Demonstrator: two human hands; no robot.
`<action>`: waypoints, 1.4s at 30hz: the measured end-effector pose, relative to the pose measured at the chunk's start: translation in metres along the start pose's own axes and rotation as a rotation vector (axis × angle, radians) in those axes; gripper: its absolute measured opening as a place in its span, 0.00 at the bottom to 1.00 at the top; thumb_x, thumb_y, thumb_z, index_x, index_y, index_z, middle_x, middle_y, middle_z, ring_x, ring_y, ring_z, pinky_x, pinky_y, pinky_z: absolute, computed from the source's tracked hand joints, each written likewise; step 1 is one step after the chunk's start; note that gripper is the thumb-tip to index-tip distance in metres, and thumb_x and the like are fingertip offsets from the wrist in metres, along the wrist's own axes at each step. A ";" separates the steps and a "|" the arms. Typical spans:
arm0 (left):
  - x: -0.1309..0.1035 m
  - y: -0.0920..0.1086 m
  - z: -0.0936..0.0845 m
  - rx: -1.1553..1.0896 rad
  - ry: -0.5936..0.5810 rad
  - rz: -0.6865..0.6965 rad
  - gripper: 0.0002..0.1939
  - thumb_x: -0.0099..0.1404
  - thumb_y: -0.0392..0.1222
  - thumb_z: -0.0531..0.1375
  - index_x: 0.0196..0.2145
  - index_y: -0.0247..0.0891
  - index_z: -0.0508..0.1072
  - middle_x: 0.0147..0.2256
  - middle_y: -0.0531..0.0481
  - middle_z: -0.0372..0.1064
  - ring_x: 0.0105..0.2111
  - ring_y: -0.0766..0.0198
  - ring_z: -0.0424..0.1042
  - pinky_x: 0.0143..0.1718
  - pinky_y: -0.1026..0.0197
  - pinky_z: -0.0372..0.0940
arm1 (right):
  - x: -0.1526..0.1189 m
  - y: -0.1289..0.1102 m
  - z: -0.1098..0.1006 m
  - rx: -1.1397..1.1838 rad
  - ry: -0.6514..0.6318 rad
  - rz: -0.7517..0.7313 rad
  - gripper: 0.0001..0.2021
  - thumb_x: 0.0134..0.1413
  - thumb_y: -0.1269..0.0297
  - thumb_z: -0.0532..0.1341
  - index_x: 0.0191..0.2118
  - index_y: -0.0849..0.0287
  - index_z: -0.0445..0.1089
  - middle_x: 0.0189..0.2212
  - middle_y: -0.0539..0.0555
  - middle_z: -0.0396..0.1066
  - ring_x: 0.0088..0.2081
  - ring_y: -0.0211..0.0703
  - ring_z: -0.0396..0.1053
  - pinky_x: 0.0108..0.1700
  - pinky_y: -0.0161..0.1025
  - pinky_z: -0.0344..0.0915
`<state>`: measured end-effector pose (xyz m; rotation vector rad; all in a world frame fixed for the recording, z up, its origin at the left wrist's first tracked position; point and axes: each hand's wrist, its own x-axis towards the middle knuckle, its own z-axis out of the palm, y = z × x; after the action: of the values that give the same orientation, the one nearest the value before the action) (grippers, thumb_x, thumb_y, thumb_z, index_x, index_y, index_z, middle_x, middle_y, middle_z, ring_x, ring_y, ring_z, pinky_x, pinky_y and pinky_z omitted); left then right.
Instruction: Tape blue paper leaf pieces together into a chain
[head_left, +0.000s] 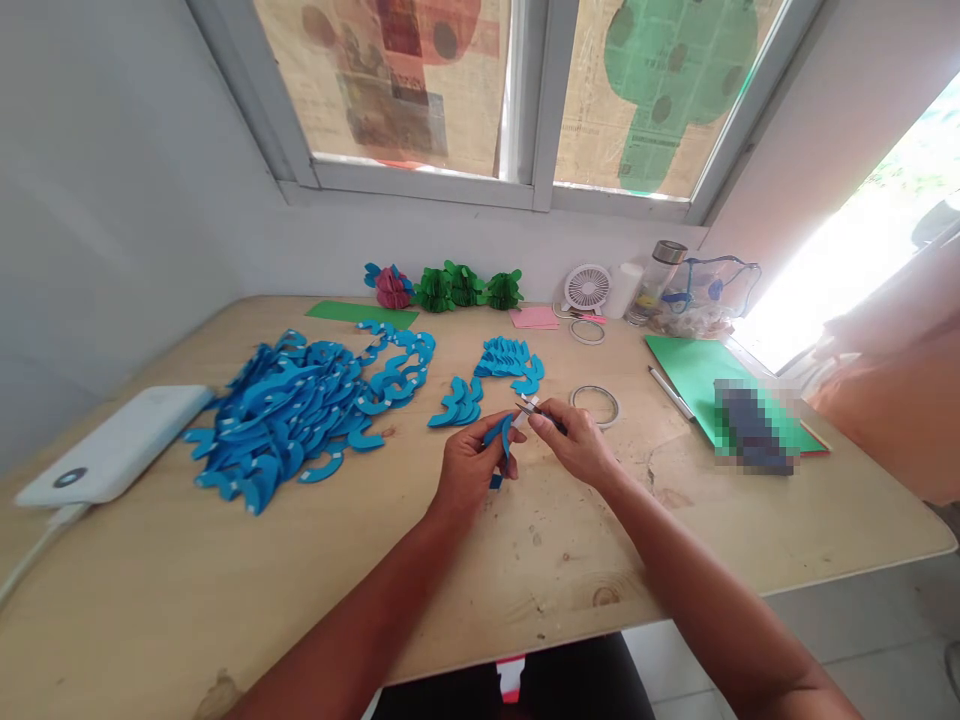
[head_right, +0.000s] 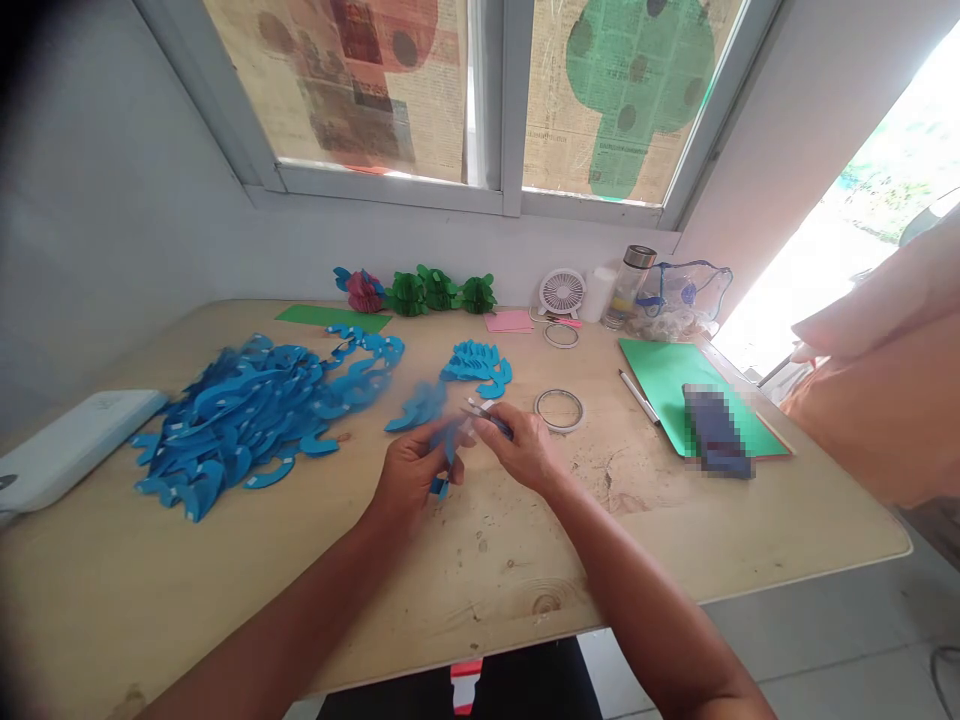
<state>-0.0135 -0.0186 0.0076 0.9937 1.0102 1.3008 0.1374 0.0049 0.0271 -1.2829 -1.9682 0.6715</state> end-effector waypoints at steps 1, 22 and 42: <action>0.000 0.000 0.000 -0.002 -0.001 0.000 0.22 0.51 0.49 0.63 0.42 0.37 0.74 0.33 0.46 0.72 0.14 0.73 0.63 0.16 0.67 0.57 | 0.000 0.000 0.000 0.000 -0.002 -0.003 0.16 0.55 0.53 0.51 0.30 0.61 0.68 0.18 0.45 0.55 0.22 0.32 0.51 0.24 0.31 0.47; 0.001 -0.002 -0.001 -0.024 0.007 0.047 0.18 0.52 0.46 0.63 0.41 0.38 0.75 0.30 0.49 0.72 0.14 0.73 0.64 0.15 0.68 0.57 | 0.000 0.003 0.003 -0.038 0.082 0.028 0.16 0.52 0.51 0.54 0.31 0.61 0.68 0.18 0.46 0.57 0.21 0.32 0.52 0.24 0.31 0.48; 0.004 -0.002 -0.003 -0.113 0.020 0.019 0.20 0.51 0.49 0.64 0.41 0.37 0.74 0.29 0.49 0.72 0.14 0.74 0.63 0.13 0.69 0.54 | 0.000 0.002 0.005 0.028 0.051 0.043 0.17 0.52 0.52 0.53 0.27 0.62 0.65 0.17 0.45 0.53 0.21 0.31 0.49 0.23 0.31 0.45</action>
<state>-0.0158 -0.0150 0.0051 0.9085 0.9336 1.3704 0.1345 0.0058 0.0221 -1.3161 -1.8884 0.6787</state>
